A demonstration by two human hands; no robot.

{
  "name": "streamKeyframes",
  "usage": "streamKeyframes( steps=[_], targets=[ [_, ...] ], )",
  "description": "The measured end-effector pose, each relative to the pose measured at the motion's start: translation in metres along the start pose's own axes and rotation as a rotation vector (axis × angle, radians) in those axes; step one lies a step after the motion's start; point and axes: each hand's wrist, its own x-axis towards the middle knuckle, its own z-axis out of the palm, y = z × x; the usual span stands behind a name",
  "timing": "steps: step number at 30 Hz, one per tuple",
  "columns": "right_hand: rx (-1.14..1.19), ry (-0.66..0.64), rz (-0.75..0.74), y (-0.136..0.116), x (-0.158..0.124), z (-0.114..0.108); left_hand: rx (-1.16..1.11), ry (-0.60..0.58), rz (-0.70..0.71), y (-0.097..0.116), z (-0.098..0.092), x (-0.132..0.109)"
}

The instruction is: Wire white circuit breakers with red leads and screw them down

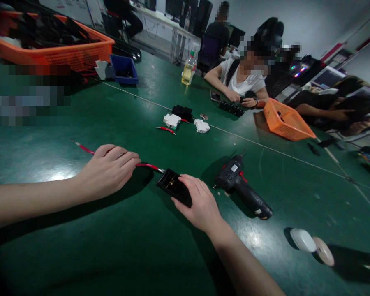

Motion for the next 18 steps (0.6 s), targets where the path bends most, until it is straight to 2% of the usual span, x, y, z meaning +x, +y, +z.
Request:
streamKeyframes(
  steps=[10, 18],
  targets=[
    [0.044, 0.002, 0.078, 0.0019, 0.0024, -0.0009, -0.024, -0.007, -0.001, -0.0016, 0.0020, -0.0001],
    [0.045, -0.034, 0.013, 0.0018, 0.0010, -0.0023, -0.074, -0.045, -0.028, -0.0011, 0.0016, -0.0012]
  ],
)
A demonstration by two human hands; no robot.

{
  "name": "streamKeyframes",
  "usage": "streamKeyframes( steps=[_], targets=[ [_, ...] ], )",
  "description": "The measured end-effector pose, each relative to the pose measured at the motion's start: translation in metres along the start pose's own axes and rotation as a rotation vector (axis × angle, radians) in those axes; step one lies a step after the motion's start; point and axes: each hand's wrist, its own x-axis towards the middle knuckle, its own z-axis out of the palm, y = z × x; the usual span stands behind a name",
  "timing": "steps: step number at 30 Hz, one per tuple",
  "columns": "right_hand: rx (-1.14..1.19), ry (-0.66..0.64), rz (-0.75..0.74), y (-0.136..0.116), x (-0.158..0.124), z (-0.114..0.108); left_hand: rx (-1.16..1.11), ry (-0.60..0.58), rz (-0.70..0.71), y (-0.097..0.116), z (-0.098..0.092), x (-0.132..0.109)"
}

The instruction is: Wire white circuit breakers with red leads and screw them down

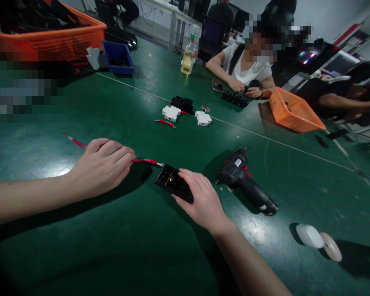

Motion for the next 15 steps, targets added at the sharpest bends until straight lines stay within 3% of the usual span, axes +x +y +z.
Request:
streamKeyframes(
  steps=[15],
  targets=[
    [0.043, 0.058, 0.042, 0.0002, 0.0017, 0.0004, -0.054, 0.042, -0.003, 0.0008, -0.0005, -0.0004]
  ],
)
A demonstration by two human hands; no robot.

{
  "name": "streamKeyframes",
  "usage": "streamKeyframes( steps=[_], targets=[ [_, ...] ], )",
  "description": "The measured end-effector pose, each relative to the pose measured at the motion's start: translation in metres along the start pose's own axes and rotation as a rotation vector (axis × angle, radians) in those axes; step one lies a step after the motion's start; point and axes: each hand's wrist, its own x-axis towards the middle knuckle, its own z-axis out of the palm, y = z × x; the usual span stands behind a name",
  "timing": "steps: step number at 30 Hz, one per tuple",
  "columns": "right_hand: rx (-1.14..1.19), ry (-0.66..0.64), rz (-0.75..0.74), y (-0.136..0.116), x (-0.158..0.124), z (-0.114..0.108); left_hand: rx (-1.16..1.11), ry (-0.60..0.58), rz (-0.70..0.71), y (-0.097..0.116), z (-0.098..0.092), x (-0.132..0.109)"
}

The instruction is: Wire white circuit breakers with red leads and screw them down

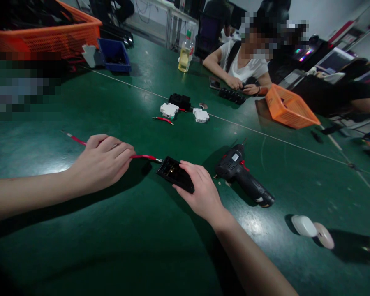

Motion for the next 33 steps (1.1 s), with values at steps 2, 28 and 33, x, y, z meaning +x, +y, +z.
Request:
streamKeyframes(
  steps=[2, 28, 33],
  targets=[
    [0.017, -0.014, -0.003, 0.000, 0.000, 0.000, -0.021, 0.000, -0.013, 0.000, 0.000, 0.000],
    [-0.008, -0.032, 0.018, -0.005, 0.005, 0.004, -0.105, -0.027, 0.012, 0.000, -0.001, 0.001],
    [-0.006, -0.027, 0.022, -0.004, 0.005, 0.005, -0.062, -0.002, 0.016, 0.000, -0.001, 0.000]
  ],
)
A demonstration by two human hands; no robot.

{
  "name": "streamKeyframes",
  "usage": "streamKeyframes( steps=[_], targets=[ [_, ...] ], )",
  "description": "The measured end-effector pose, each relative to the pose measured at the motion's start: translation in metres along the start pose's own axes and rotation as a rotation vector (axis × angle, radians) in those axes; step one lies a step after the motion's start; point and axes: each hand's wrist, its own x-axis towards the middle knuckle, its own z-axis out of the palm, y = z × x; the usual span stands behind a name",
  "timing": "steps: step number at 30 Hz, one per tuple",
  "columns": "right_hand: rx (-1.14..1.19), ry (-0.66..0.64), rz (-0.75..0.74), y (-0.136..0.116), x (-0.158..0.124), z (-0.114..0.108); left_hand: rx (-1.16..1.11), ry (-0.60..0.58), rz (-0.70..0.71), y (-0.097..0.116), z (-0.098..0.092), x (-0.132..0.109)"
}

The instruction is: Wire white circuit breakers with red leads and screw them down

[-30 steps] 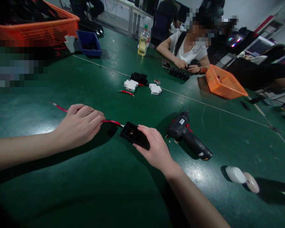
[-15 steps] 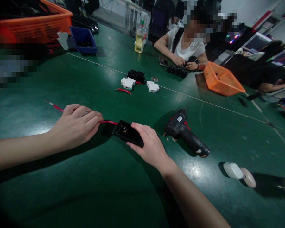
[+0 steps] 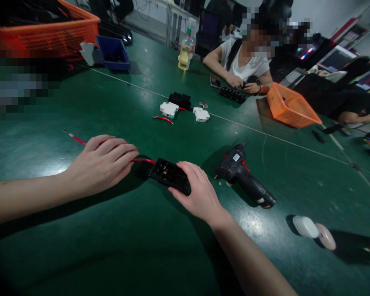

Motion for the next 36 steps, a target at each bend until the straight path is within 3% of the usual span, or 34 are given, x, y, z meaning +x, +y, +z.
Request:
streamKeyframes(
  steps=[5, 16, 36],
  targets=[
    [0.001, -0.006, -0.004, 0.0011, -0.0007, 0.0000, 0.036, 0.049, -0.052, -0.0010, -0.0029, -0.0029],
    [0.014, -0.032, -0.001, 0.0006, -0.0008, -0.0020, 0.098, -0.026, -0.040, -0.0062, -0.0024, -0.0019],
    [0.044, -0.041, -0.072, 0.0033, -0.0056, -0.0027, 0.077, -0.024, -0.054, -0.0025, -0.0017, -0.0021]
  ],
)
